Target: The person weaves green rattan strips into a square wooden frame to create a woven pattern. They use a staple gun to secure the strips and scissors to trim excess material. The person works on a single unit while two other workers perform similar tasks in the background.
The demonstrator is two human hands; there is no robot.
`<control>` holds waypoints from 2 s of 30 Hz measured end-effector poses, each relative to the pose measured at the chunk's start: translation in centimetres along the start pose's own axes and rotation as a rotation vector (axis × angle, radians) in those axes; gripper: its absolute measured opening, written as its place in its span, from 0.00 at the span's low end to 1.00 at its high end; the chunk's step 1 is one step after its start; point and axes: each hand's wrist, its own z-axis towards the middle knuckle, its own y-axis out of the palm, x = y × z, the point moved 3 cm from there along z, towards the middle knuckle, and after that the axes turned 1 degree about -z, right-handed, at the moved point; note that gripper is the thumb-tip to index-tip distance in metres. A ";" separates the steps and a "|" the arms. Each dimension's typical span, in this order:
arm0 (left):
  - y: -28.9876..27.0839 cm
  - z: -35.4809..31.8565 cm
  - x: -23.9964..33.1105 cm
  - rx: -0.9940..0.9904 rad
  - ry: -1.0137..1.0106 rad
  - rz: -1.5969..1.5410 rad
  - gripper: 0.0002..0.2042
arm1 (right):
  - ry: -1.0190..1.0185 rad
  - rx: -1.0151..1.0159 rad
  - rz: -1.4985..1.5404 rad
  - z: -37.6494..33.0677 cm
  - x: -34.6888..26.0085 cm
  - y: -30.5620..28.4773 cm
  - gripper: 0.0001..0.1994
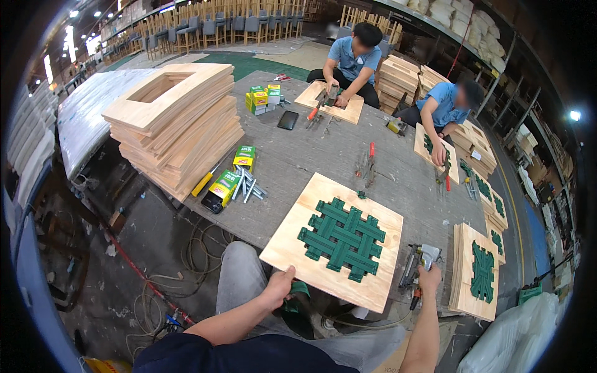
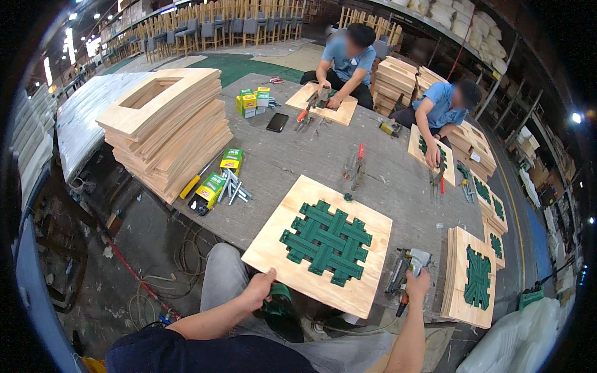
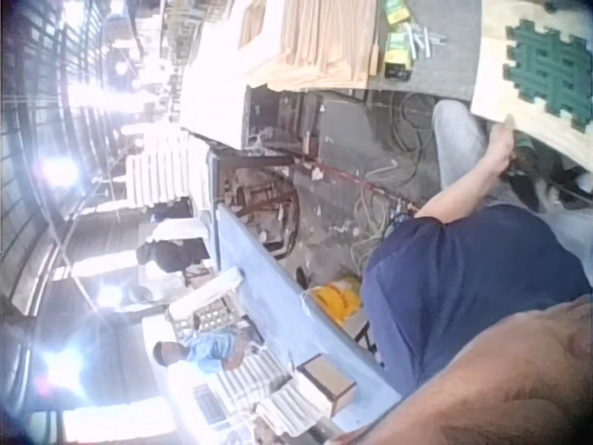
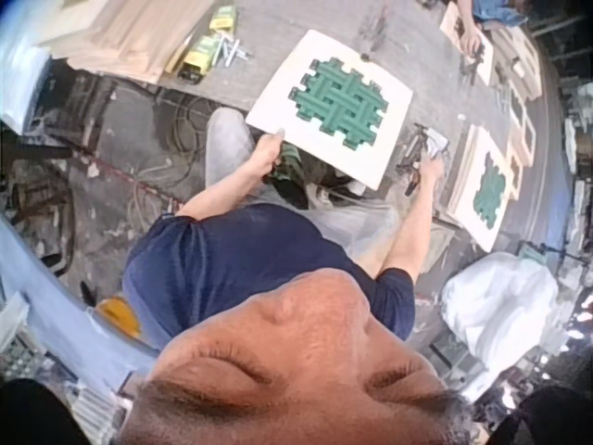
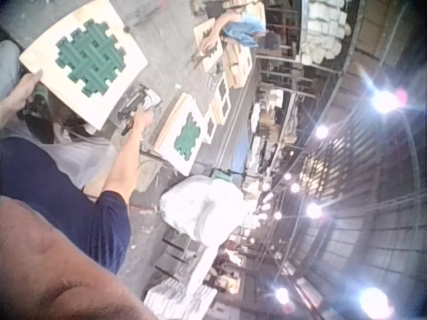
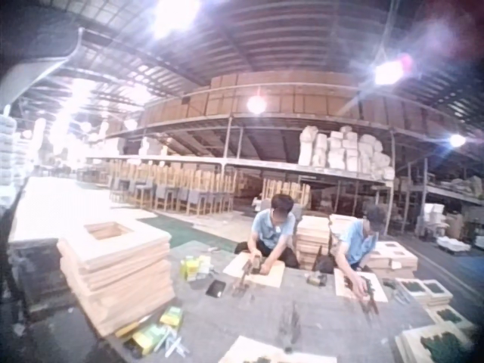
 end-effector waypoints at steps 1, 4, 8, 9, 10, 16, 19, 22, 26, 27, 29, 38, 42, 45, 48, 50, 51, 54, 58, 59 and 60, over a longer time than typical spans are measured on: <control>-0.4 0.4 0.5 0.018 0.021 0.026 0.24 | -0.029 0.059 -0.027 0.3 0.8 0.0 0.28; -2.8 2.2 3.0 0.191 0.132 0.158 0.25 | -0.073 0.127 -0.056 0.7 1.2 1.2 0.28; -5.5 3.3 6.0 0.166 0.063 0.293 0.27 | -0.019 -0.036 -0.096 1.0 -0.5 2.6 0.28; -5.7 3.1 5.9 0.114 0.051 0.395 0.27 | -0.018 -0.056 -0.138 1.1 -0.7 2.4 0.28; -5.1 2.7 5.9 0.043 0.026 0.503 0.27 | -0.055 0.034 -0.180 0.7 -0.2 1.9 0.27; -0.9 -3.1 3.9 -0.294 -0.013 0.566 0.14 | -0.278 0.276 0.254 -5.4 -3.3 1.1 0.15; 1.8 -5.0 5.2 -0.303 0.158 0.277 0.12 | -0.166 -0.172 0.710 -11.4 -5.5 3.2 0.11; 5.2 -6.1 9.5 -0.258 0.300 0.104 0.13 | -0.122 -0.558 0.975 -18.3 -11.0 4.8 0.11; 10.4 -7.7 14.6 -0.362 0.464 -0.110 0.13 | -0.227 -0.894 1.375 -23.8 -18.0 5.7 0.18; 11.3 -7.9 15.8 -0.361 0.518 -0.126 0.13 | -0.321 -0.897 1.339 -24.2 -18.7 6.0 0.15; 11.8 -7.7 17.9 -0.384 0.620 -0.160 0.13 | -0.254 -1.033 1.346 -24.1 -19.0 5.7 0.12; 6.2 -3.3 20.9 -0.175 0.666 -0.127 0.31 | 0.030 -1.189 1.231 -22.2 -11.5 1.7 0.09; 7.0 -0.2 19.5 -0.235 0.496 0.051 0.35 | 0.098 -1.101 1.214 -22.1 -7.9 0.1 0.08; 8.2 3.2 17.6 -0.286 0.365 0.229 0.29 | 0.182 -0.970 1.192 -21.4 -5.8 -2.1 0.07; 10.5 6.7 15.5 -0.255 0.274 0.471 0.16 | 0.271 -0.774 1.139 -20.8 -3.4 -2.4 0.06; 11.5 8.7 14.6 -0.218 0.268 0.718 0.12 | 0.223 -0.682 1.020 -20.4 -2.3 -2.1 0.09; 11.7 9.8 14.1 -0.183 0.334 0.826 0.11 | 0.193 -0.640 0.912 -20.1 -1.8 -1.6 0.10; 12.0 11.3 12.8 -0.085 0.494 1.086 0.11 | 0.027 -0.354 0.462 -19.9 -1.6 -1.4 0.14; 12.4 11.3 12.5 -0.035 0.516 1.196 0.13 | -0.078 -0.068 0.492 -18.9 -4.9 -0.4 0.17; 12.1 11.2 12.6 -0.016 0.508 1.197 0.13 | -0.043 -0.149 0.631 -18.3 -6.4 0.9 0.17; 11.8 11.1 12.6 0.005 0.500 1.198 0.13 | -0.031 -0.262 0.797 -18.2 -8.4 2.2 0.18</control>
